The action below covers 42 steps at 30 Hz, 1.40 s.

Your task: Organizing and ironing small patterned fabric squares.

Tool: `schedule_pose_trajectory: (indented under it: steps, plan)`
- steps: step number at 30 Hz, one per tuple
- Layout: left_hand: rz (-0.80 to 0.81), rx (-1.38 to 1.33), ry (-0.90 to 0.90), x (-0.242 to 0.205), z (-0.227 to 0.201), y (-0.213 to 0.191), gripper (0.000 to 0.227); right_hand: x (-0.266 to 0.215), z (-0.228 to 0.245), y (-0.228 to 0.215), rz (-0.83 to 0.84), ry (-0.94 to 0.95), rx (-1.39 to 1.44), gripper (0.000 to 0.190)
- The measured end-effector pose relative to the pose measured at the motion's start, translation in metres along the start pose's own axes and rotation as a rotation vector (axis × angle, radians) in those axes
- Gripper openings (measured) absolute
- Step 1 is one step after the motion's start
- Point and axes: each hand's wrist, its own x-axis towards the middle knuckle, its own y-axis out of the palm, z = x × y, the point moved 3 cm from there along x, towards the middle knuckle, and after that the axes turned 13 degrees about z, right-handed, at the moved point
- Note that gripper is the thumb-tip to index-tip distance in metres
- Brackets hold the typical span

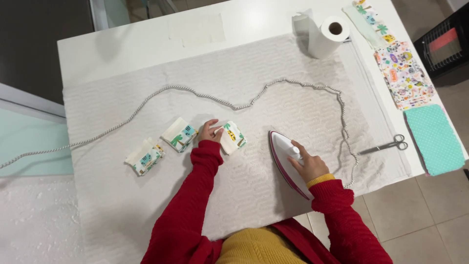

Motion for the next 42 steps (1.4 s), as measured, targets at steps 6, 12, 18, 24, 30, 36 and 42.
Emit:
schedule_pose_trajectory:
  steps: [6, 12, 18, 24, 30, 36, 42]
  plan:
    - [-0.067, 0.306, 0.227, -0.044, -0.064, -0.027, 0.046, 0.005, -0.002, 0.006, -0.089, -0.083, 0.023, 0.070]
    - [-0.227, 0.996, 0.588, -0.063, -0.042, -0.112, 0.034, 0.006, -0.009, 0.009, -0.118, 0.018, 0.040, 0.068]
    - [-0.190, 1.123, 0.538, -0.043, -0.029, -0.125, 0.040, -0.003, -0.005, 0.003, -0.073, -0.075, 0.153, 0.064]
    - [-0.199, 1.042, 0.461, -0.053, -0.059, -0.126, 0.022, -0.022, 0.017, -0.018, -0.017, -0.012, 0.111, 0.062]
    - [-0.256, 0.945, 0.459, -0.108, -0.121, -0.103, 0.023, -0.023, 0.019, -0.017, -0.027, -0.033, 0.099, 0.065]
    - [-0.062, 0.809, 0.599, -0.164, -0.145, -0.038, 0.022, -0.015, 0.010, -0.013, 0.043, 0.006, 0.087, 0.064]
    - [-0.009, 0.724, 0.746, -0.185, -0.119, -0.016, 0.015, -0.016, 0.008, -0.008, 0.022, -0.123, 0.149, 0.064]
